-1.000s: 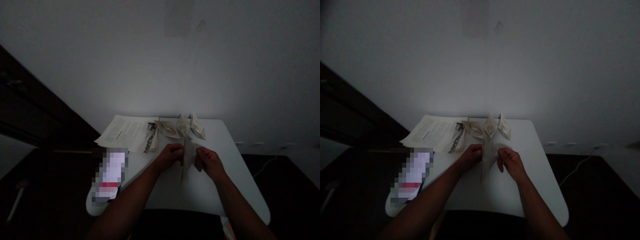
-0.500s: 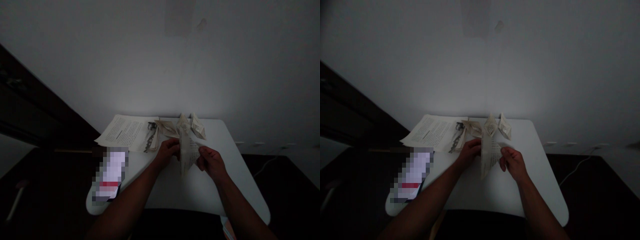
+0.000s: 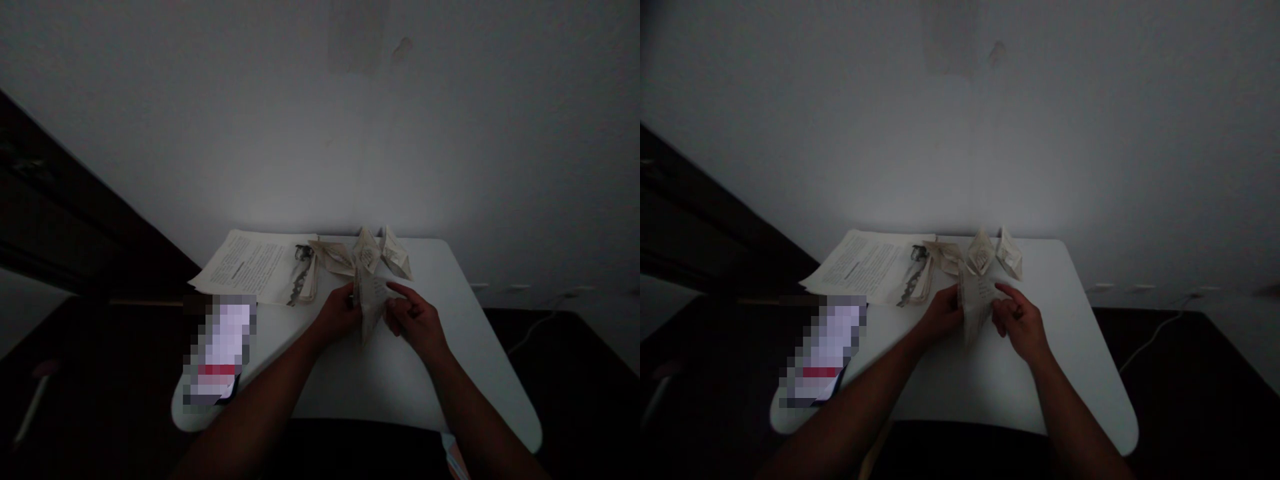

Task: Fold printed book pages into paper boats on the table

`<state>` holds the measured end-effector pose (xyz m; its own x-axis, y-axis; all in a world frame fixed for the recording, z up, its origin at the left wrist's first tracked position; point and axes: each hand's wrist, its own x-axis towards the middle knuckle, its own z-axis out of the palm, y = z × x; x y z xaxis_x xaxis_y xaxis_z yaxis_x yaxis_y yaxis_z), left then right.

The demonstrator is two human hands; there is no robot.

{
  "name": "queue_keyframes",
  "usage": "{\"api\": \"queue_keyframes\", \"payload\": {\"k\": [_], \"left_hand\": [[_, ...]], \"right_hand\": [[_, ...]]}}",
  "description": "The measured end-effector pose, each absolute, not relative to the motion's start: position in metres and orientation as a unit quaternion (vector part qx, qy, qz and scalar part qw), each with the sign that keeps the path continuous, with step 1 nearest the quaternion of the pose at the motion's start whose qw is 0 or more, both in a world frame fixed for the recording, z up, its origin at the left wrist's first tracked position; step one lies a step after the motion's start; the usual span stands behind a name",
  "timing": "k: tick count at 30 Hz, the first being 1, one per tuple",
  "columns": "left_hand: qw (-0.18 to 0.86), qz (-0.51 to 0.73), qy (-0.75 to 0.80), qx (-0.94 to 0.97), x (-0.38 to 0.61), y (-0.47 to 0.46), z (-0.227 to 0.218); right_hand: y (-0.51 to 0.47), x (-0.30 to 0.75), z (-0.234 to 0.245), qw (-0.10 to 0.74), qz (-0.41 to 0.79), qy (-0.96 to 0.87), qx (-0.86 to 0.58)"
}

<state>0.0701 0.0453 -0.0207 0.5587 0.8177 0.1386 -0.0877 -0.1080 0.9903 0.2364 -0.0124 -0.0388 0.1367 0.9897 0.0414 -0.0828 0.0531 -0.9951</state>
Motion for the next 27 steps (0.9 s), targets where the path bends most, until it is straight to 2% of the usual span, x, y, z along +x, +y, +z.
{"api": "queue_keyframes", "payload": {"k": [6,14,27], "left_hand": [[0.489,0.368,0.313,0.726,0.0668,0.0438,-0.0200],[0.378,0.363,0.281,0.804,0.0672,0.0439,-0.0229],[0.351,0.348,0.269,0.826,0.0627,0.0477,-0.0232]], "right_hand": [[-0.0159,0.2349,-0.0366,0.540,0.463,-0.492,-0.502],[-0.0196,0.2305,-0.0328,0.458,0.349,-0.610,-0.544],[-0.0200,0.2332,-0.0357,0.459,0.266,-0.634,-0.562]]}}
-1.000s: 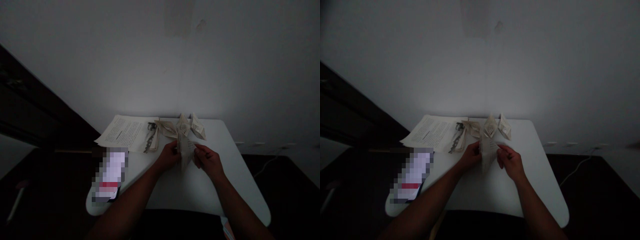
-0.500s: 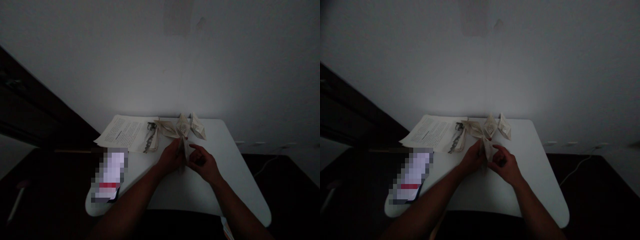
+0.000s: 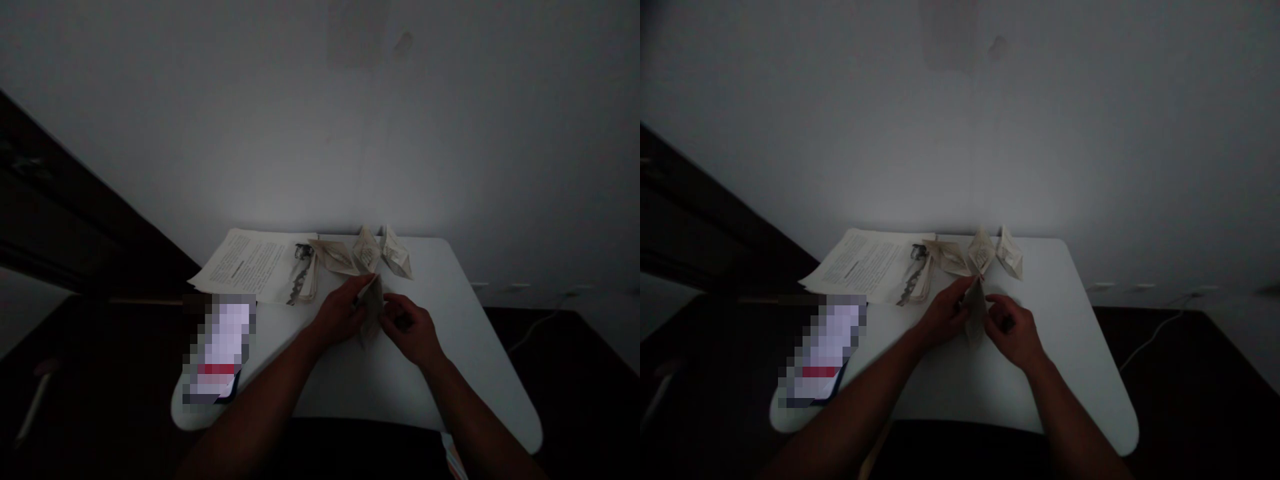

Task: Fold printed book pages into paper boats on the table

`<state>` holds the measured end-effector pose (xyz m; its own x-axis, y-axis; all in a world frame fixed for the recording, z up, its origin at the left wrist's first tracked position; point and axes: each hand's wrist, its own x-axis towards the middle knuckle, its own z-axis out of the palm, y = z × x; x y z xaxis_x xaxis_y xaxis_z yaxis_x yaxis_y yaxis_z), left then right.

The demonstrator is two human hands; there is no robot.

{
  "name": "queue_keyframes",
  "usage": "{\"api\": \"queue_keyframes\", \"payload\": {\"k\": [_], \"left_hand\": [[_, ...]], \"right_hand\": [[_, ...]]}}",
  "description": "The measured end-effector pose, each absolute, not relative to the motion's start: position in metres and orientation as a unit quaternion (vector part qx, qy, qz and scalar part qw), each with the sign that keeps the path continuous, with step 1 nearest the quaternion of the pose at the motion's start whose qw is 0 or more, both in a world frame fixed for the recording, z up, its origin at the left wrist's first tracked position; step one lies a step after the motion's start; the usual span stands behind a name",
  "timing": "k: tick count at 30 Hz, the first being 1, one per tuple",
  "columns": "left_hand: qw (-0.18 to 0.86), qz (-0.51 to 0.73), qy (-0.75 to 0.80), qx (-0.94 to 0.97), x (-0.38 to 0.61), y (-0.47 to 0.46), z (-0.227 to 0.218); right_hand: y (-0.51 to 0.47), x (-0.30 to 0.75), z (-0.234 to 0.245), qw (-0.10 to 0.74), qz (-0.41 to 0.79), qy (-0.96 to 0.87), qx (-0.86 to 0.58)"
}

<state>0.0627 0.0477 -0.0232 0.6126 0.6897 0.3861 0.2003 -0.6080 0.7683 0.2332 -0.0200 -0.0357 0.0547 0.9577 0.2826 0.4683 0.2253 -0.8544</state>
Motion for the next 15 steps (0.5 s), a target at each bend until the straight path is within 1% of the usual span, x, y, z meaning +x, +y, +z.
{"api": "queue_keyframes", "payload": {"k": [15], "left_hand": [[0.358,0.336,0.264,0.830,0.0588,0.0521,-0.0203]], "right_hand": [[-0.0187,0.2348,-0.0328,0.460,0.209,-0.630,-0.590]]}}
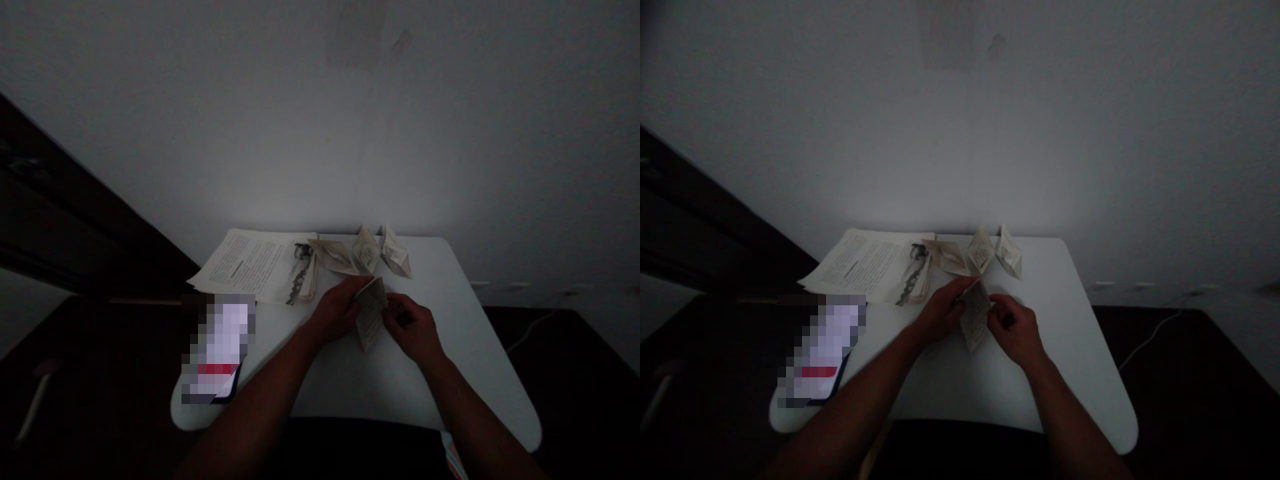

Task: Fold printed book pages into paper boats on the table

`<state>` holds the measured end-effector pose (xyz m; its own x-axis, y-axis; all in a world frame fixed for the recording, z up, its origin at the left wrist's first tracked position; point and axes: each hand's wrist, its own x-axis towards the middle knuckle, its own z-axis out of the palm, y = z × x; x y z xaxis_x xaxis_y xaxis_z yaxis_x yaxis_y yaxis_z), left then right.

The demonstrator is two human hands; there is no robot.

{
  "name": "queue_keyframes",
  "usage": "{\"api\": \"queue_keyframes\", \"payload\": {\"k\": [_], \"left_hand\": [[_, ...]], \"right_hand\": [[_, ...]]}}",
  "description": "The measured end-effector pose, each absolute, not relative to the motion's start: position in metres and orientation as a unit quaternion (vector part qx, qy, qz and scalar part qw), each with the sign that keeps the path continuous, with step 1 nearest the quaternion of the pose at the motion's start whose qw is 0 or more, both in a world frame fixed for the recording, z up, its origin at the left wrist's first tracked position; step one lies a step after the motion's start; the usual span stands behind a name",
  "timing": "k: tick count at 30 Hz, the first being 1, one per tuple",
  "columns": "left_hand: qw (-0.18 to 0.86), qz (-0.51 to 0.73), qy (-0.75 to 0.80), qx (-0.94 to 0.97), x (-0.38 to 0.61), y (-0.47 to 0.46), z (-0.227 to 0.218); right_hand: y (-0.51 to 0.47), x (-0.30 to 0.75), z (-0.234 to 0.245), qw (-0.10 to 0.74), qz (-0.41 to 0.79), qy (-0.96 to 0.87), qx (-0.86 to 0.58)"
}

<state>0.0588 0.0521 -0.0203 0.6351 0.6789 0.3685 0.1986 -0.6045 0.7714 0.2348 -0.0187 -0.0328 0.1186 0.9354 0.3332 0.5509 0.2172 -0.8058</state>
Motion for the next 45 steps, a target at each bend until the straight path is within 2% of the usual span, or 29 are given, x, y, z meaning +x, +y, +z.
{"api": "queue_keyframes", "payload": {"k": [17,23,30,35,40,45], "left_hand": [[0.410,0.355,0.224,0.810,0.056,0.055,-0.015],[0.378,0.338,0.245,0.826,0.054,0.049,-0.013],[0.314,0.331,0.245,0.855,0.050,0.047,-0.001],[0.272,0.304,0.234,0.882,0.051,0.051,-0.008],[0.280,0.331,0.234,0.870,0.054,0.054,-0.019],[0.303,0.337,0.240,0.859,0.055,0.053,-0.015]], "right_hand": [[-0.017,0.239,-0.041,0.493,0.241,-0.575,-0.607],[-0.016,0.239,-0.041,0.523,0.258,-0.527,-0.618],[-0.015,0.242,-0.040,0.547,0.371,-0.463,-0.591],[-0.012,0.247,-0.044,0.579,0.453,-0.421,-0.532],[-0.011,0.245,-0.041,0.584,0.508,-0.407,-0.485],[-0.012,0.243,-0.038,0.557,0.508,-0.424,-0.502]]}}
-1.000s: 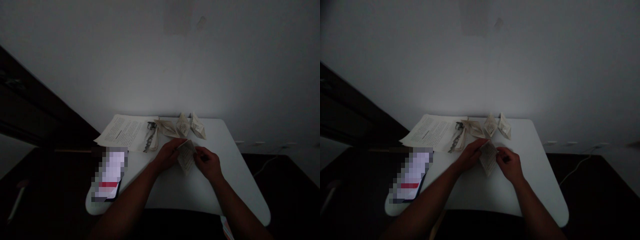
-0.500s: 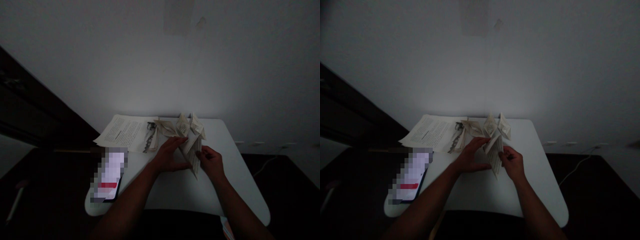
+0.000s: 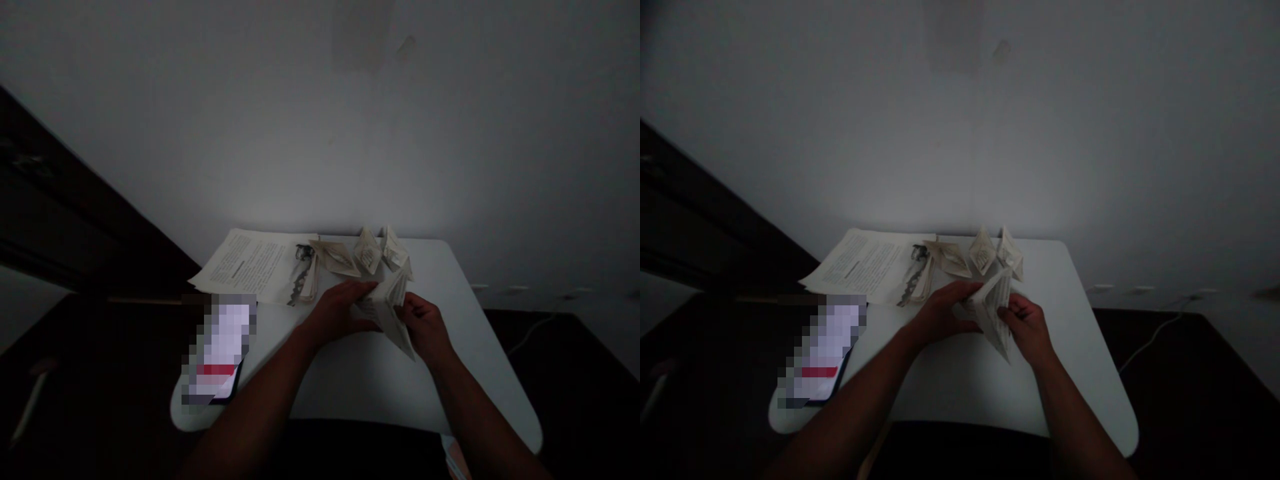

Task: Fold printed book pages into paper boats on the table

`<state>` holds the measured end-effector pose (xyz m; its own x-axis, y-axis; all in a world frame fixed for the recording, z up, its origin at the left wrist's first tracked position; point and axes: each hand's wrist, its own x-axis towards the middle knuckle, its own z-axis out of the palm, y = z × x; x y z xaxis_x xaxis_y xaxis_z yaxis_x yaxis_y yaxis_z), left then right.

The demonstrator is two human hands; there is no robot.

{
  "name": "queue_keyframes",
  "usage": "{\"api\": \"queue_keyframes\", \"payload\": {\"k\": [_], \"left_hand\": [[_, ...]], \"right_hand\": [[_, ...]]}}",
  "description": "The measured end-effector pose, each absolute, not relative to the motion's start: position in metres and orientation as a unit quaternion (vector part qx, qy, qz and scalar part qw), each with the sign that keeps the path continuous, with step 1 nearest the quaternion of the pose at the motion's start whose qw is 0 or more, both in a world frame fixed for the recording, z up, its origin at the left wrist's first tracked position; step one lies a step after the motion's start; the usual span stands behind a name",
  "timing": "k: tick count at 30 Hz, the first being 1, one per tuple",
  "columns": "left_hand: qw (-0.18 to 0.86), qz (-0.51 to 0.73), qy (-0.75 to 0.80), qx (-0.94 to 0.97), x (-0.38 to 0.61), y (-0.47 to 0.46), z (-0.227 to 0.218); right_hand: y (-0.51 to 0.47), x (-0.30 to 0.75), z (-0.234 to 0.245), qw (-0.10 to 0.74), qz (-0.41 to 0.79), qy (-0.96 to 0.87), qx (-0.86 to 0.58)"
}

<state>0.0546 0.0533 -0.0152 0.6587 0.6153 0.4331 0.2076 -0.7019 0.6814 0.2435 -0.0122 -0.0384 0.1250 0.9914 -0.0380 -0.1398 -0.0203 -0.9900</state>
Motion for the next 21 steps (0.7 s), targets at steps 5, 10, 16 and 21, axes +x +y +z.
{"api": "queue_keyframes", "payload": {"k": [5,10,16,21], "left_hand": [[0.321,0.339,0.253,0.847,0.055,0.051,-0.013],[0.340,0.350,0.277,0.828,0.056,0.049,-0.013],[0.398,0.335,0.306,0.797,0.057,0.047,-0.004],[0.453,0.320,0.338,0.760,0.057,0.047,-0.002]], "right_hand": [[-0.014,0.242,-0.033,0.544,0.522,-0.420,-0.505],[-0.014,0.241,-0.030,0.528,0.516,-0.436,-0.514],[-0.014,0.242,-0.030,0.523,0.519,-0.457,-0.498],[-0.014,0.247,-0.033,0.583,0.452,-0.470,-0.485]]}}
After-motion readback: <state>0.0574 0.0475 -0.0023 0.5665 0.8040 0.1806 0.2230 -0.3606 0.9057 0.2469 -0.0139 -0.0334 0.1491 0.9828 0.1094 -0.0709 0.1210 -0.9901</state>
